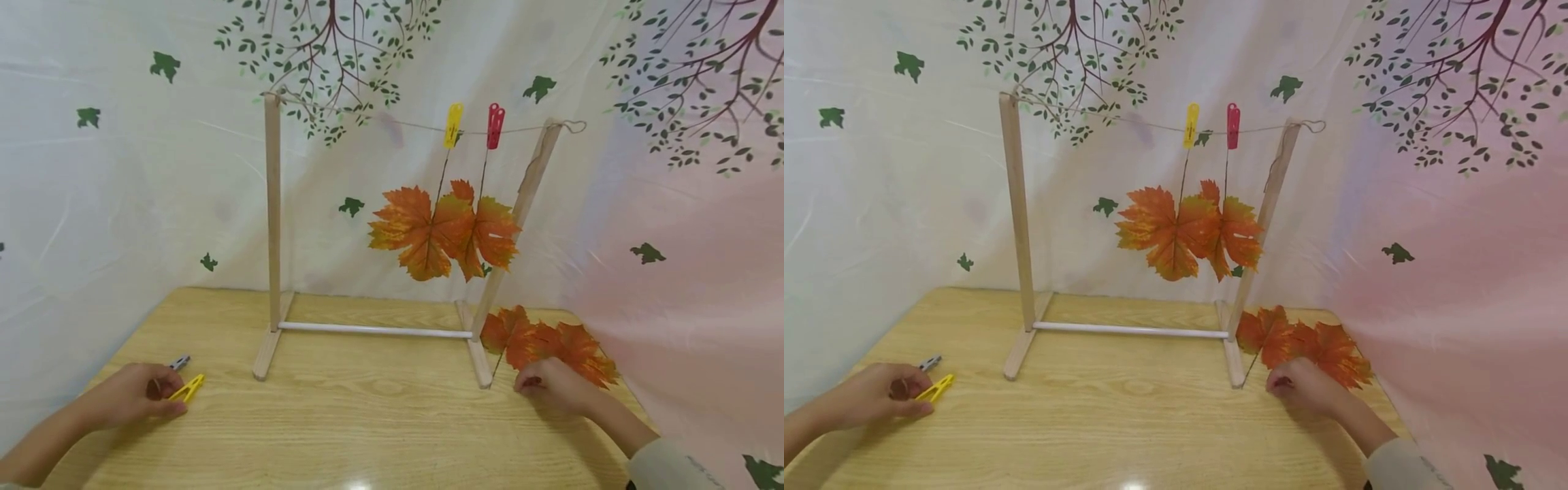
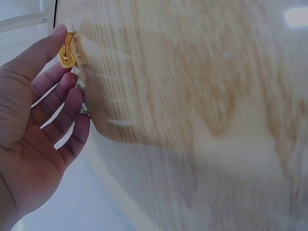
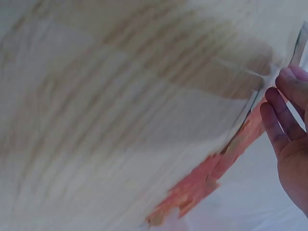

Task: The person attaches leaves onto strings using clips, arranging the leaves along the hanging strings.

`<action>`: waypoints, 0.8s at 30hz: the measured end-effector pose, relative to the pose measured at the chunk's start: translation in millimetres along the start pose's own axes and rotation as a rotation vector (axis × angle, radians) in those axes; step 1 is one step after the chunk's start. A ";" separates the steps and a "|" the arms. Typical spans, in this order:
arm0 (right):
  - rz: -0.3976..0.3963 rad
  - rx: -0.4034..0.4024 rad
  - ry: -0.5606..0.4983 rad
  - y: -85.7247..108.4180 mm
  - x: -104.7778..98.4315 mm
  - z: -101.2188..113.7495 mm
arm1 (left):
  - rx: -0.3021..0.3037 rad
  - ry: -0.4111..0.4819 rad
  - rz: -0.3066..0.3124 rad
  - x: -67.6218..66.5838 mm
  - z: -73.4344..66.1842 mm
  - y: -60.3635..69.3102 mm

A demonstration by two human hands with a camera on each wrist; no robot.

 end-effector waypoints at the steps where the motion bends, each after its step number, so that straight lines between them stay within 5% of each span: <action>1: -0.006 0.011 -0.001 0.1 -2.5 -0.5 | 0.004 -0.002 -0.007 0.1 0.2 0.0; 6: -0.026 0.043 0.045 4.1 -14.8 -6.9 | -0.002 0.007 -0.020 1.0 2.9 0.6; 13: 0.090 0.094 0.087 11.0 -16.8 -22.2 | 0.005 0.034 -0.019 3.3 4.5 1.7; 24: 0.084 0.009 0.215 12.3 -14.7 -27.4 | -0.025 0.025 -0.040 4.4 4.2 2.7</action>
Point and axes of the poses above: each hand's wrist, its own y-axis away from the middle knuckle, its own x-axis out of the palm, z = x × y, the point moved 6 cm from there along -y, towards the middle knuckle, and after that the axes turned 3 degrees about z, right-handed, at the moved point
